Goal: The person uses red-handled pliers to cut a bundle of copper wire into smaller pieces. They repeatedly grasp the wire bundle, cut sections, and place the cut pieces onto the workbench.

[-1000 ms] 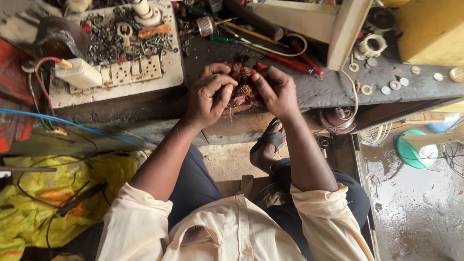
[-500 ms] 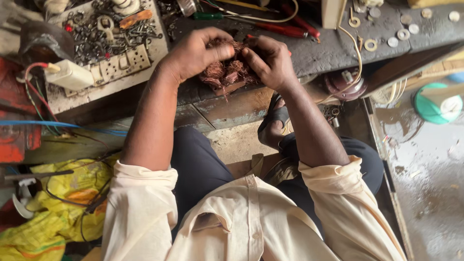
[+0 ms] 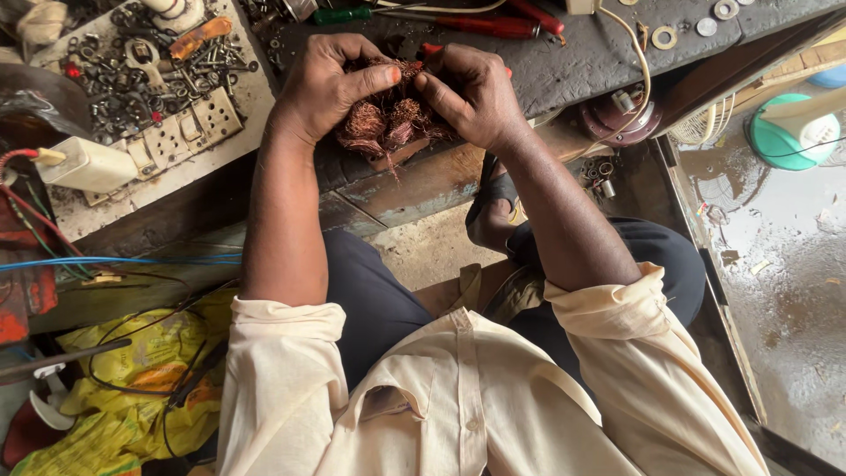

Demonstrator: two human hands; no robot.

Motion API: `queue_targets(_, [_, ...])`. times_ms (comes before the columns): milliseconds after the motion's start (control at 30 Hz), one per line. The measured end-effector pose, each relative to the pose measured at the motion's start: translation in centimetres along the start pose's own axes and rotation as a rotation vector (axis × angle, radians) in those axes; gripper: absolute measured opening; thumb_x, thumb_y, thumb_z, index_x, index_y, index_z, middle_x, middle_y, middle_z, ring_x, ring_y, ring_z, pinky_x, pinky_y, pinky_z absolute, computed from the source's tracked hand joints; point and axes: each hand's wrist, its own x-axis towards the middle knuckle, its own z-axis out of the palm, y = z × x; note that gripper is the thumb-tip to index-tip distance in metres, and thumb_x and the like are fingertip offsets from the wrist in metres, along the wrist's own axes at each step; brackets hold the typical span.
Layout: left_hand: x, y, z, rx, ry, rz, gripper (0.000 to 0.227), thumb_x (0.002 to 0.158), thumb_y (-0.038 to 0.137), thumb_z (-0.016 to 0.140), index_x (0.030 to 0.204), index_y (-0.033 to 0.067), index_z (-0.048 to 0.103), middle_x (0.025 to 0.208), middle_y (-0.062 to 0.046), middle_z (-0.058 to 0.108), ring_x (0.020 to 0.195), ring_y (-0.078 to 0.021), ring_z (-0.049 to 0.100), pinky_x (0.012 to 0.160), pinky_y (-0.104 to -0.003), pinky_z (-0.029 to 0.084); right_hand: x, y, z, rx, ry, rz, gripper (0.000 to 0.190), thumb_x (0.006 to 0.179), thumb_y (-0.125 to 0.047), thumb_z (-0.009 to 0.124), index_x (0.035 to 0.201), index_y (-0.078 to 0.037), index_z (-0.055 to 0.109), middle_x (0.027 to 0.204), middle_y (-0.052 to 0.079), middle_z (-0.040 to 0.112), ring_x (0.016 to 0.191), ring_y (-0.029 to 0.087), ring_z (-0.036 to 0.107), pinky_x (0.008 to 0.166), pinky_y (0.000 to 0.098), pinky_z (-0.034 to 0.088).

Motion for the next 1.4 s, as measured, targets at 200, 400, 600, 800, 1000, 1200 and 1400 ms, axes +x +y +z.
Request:
queue_targets(200, [0.0,-1.0,0.2,-0.082,-0.005,0.05,0.021,0.097,0.028,0.082,0.103,0.0077,0.078,0.098,-0.004,0.078,0.095,-0.0131,0.072,0.09,-0.031,0.058,0.1,0.0,-0.2,0.022,-0.033,-0.03,0.027,0.105,-0.027,0.074,0.101,-0.001,0.066,0.085,0.005,0.065,0.08,0.012,0.063,0.069,0.0305,0.052])
queue_targets(400, [-0.2,-2.3,0.0,0.041,0.014,0.263,0.022,0.103,0.028,0.083,0.113,0.0081,0.078,0.106,-0.004,0.074,0.106,-0.0144,0.069,0.099,-0.035,0.056,0.2,-0.3,-0.3,0.162,-0.107,-0.033,0.029,0.107,-0.027,0.076,0.105,0.0,0.066,0.09,0.004,0.066,0.084,0.01,0.06,0.072,0.0293,0.052])
queue_targets(600, [0.1,-2.9,-0.3,0.223,0.099,0.376,0.018,0.104,0.026,0.086,0.106,0.0108,0.078,0.103,-0.003,0.075,0.1,-0.0129,0.071,0.092,-0.032,0.057,0.2,-0.3,0.1,0.116,-0.086,0.112,0.028,0.106,-0.028,0.072,0.095,-0.003,0.067,0.076,0.0,0.063,0.071,0.008,0.057,0.061,0.0284,0.047])
queue_targets(800, [-0.7,-1.4,0.6,0.067,0.135,0.252,0.021,0.098,0.021,0.088,0.11,0.0082,0.075,0.103,-0.003,0.073,0.098,-0.0127,0.07,0.087,-0.028,0.058,0.2,-1.1,0.1,-0.012,-0.028,0.034,0.031,0.104,-0.031,0.072,0.092,-0.003,0.066,0.076,0.002,0.064,0.072,0.009,0.059,0.061,0.0293,0.048])
queue_targets(1000, [-0.8,-2.0,0.7,-0.055,0.107,0.2,0.022,0.099,0.022,0.083,0.108,0.0098,0.068,0.101,-0.003,0.072,0.098,-0.0108,0.07,0.088,-0.029,0.06,-0.1,-1.2,0.1,-0.048,0.001,0.031,0.028,0.102,-0.029,0.073,0.097,-0.002,0.068,0.083,0.005,0.067,0.078,0.012,0.064,0.068,0.0297,0.052])
queue_targets(1200, [-0.3,-3.8,0.8,-0.023,0.14,0.275,0.018,0.098,0.021,0.084,0.099,0.0111,0.069,0.099,-0.003,0.074,0.096,-0.013,0.071,0.091,-0.033,0.059,-0.3,-1.8,0.4,0.163,-0.024,0.094,0.024,0.104,-0.024,0.07,0.106,0.0,0.069,0.092,0.003,0.069,0.085,0.01,0.063,0.073,0.0278,0.053])
queue_targets(1400, [0.0,-3.5,1.2,-0.091,0.155,0.247,0.016,0.096,0.023,0.083,0.097,0.0115,0.072,0.095,-0.001,0.075,0.094,-0.0123,0.071,0.09,-0.033,0.059,-0.3,-1.4,0.2,0.078,-0.03,0.098,0.028,0.104,-0.028,0.072,0.105,-0.001,0.069,0.09,0.001,0.067,0.085,0.008,0.059,0.074,0.0258,0.05])
